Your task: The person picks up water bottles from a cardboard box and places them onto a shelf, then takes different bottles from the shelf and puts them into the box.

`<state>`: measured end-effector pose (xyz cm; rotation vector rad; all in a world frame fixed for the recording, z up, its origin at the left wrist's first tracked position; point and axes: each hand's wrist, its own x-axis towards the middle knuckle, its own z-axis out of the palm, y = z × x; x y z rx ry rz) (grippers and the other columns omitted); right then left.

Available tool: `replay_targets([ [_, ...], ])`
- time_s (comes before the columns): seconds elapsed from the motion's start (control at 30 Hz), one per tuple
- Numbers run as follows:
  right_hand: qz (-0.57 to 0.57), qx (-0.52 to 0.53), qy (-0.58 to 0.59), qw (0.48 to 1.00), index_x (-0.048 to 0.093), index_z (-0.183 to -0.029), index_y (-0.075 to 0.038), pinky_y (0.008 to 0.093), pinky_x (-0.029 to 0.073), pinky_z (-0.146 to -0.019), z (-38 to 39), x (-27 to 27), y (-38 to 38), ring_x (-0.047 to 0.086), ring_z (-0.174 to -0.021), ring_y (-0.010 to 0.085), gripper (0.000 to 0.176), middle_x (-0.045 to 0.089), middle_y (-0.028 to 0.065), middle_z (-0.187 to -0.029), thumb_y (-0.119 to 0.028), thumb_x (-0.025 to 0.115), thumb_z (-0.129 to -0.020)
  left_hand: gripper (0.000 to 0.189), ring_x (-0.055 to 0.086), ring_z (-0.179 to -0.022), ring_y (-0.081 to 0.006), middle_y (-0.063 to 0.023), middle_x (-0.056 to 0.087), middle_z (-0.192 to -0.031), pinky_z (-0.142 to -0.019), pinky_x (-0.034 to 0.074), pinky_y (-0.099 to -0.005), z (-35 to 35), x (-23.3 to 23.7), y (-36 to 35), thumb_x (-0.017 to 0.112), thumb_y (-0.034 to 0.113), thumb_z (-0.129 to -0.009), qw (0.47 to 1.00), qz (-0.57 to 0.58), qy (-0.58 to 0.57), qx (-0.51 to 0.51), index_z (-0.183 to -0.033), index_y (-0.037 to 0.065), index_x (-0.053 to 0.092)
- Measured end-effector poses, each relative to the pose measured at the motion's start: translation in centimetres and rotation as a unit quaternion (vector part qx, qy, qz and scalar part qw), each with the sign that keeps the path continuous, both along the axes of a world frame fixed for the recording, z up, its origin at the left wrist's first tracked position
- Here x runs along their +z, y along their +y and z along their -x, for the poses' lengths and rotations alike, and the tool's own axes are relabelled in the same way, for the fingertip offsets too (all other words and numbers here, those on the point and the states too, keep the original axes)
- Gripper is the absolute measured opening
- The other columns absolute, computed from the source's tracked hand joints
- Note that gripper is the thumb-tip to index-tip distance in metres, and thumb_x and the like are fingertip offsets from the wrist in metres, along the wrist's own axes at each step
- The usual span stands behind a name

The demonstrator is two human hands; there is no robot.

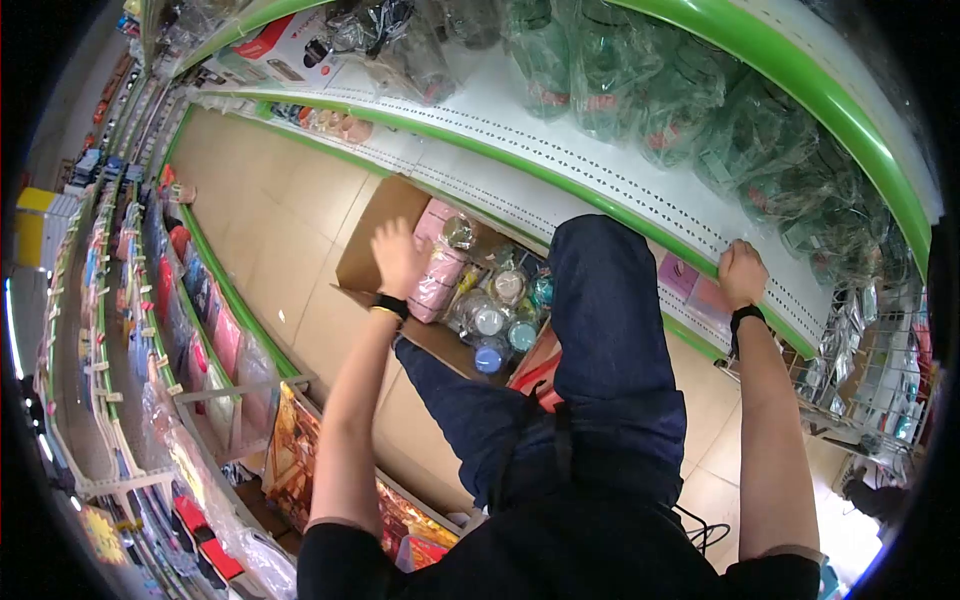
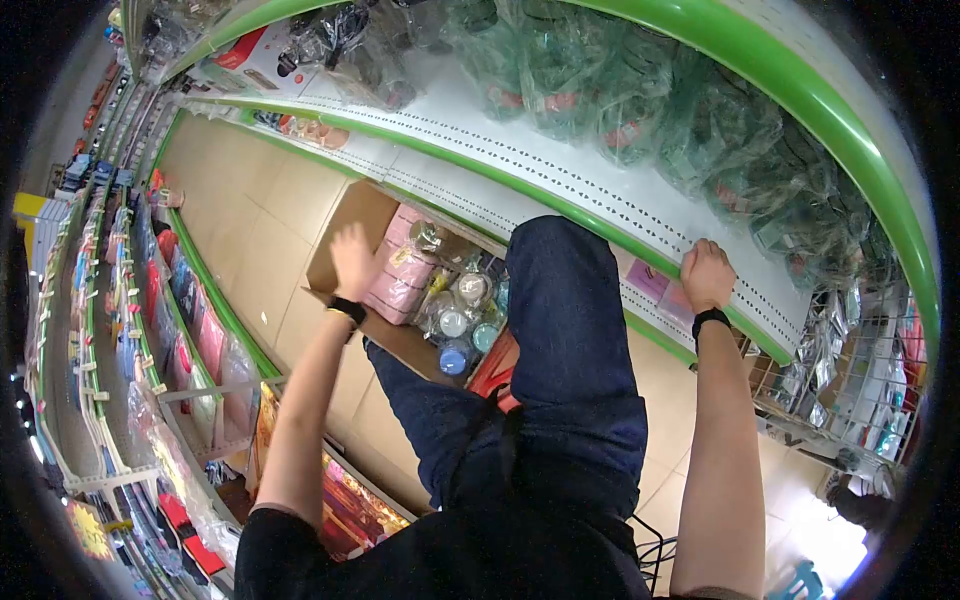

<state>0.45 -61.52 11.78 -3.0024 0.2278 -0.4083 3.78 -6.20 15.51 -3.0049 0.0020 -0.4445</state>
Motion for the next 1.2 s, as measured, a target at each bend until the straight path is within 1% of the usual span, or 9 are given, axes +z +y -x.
replay_targets([
  [0.2,-0.013,-0.001,-0.02,1.0,0.055,-0.081,-0.006,0.0433,0.05,-0.067,0.3,-0.3,-0.1,0.059,-0.079,0.0309,0.012,0.059,0.0113,-0.081,-0.016,0.049,-0.078,0.094,0.046,-0.121,-0.0351,-0.0264,0.05,-0.125,-0.099,0.04,-0.0428,-5.0,-12.0,1.0,0.074,0.056,-0.059,0.937,0.143,0.285,0.144,-0.13,0.002,0.045],
  [0.37,-0.026,-0.009,-0.007,1.0,0.053,-0.082,-0.005,0.0447,0.049,-0.066,0.3,-0.3,0.0,0.059,-0.081,0.0307,0.013,0.058,0.0118,-0.083,-0.015,0.052,-0.075,0.099,0.047,-0.119,-0.0366,-0.0263,0.045,-0.131,-0.097,0.043,-0.0401,-9.4,-17.4,2.3,0.08,0.045,-0.063,0.897,0.265,0.334,0.12,-0.137,-0.001,0.031],
  [0.47,-0.021,0.011,-0.003,1.0,0.053,-0.082,-0.005,0.044,0.049,-0.065,0.6,-0.1,-0.2,0.059,-0.081,0.0308,0.012,0.058,0.0122,-0.082,-0.015,0.053,-0.074,0.096,0.049,-0.117,-0.0359,-0.0275,0.042,-0.133,-0.098,0.043,-0.0396,-12.5,-30.2,7.6,0.078,0.038,-0.068,0.867,0.361,0.333,0.088,-0.14,0.002,0.026],
  [0.5,-0.015,0.024,-0.024,0.999,0.053,-0.082,-0.006,0.0436,0.049,-0.064,0.5,-0.3,-0.3,0.058,-0.08,0.0305,0.012,0.057,0.0116,-0.081,-0.015,0.053,-0.074,0.088,0.048,-0.118,-0.037,-0.028,0.041,-0.135,-0.098,0.043,-0.0428,-11.0,-24.1,3.3,0.076,0.026,-0.071,0.711,0.602,0.347,0.108,-0.139,0.004,0.026],
  [0.53,-0.01,0.02,-0.02,1.0,0.053,-0.082,-0.006,0.0436,0.049,-0.064,0.4,-0.4,-0.5,0.058,-0.08,0.0305,0.012,0.057,0.0116,-0.081,-0.015,0.053,-0.074,0.081,0.048,-0.118,-0.0382,-0.0266,0.039,-0.135,-0.097,0.042,-0.0484,-11.1,-29.2,4.9,0.073,0.018,-0.073,0.896,0.294,0.313,0.112,-0.138,0.006,0.027],
  [0.6,-0.027,0.017,-0.006,0.999,0.054,-0.083,-0.007,0.0426,0.05,-0.064,0.5,-0.6,-0.4,0.058,-0.08,0.0301,0.012,0.057,0.0111,-0.081,-0.015,0.054,-0.074,0.08,0.046,-0.118,-0.0421,-0.0257,0.032,-0.138,-0.095,0.042,-0.0512,-8.3,-18.3,-2.3,0.074,0.023,-0.07,0.876,0.322,0.287,0.218,-0.136,0.007,0.03],
  [0.8,-0.023,0.013,0.014,1.0,0.055,-0.086,-0.007,0.0423,0.05,-0.063,0.6,0.0,-0.1,0.059,-0.08,0.0283,0.016,0.058,0.0098,-0.084,-0.017,0.053,-0.076,0.089,0.046,-0.113,-0.0493,-0.0304,0.021,-0.139,-0.096,0.041,-0.0496,-6.7,-17.1,-3.9,0.077,0.029,-0.064,0.863,0.251,0.342,0.275,-0.135,0.01,0.025],
  [1.0,-0.023,0.006,0.004,1.0,0.058,-0.087,-0.006,0.0424,0.051,-0.067,0.6,0.2,-0.2,0.061,-0.084,0.0285,0.016,0.061,0.0108,-0.085,-0.018,0.053,-0.077,0.072,0.05,-0.1,-0.0411,-0.0281,0.048,-0.11,-0.087,0.043,-0.0488,-2.4,-20.7,0.4,0.078,0.023,-0.06,0.957,0.238,0.129,0.103,-0.117,-0.001,0.04],
  [1.2,-0.062,-0.017,0.088,0.994,0.059,-0.092,-0.006,0.0409,0.052,-0.077,-0.2,1.4,0.7,0.062,-0.093,0.0271,0.021,0.064,0.0116,-0.094,-0.021,0.053,-0.078,0.065,0.055,-0.107,-0.0407,-0.0248,0.05,-0.127,-0.085,0.047,-0.0444,-3.0,-3.6,7.2,0.074,0.029,-0.067,0.912,0.372,0.173,0.01,-0.121,0.004,0.048],
])
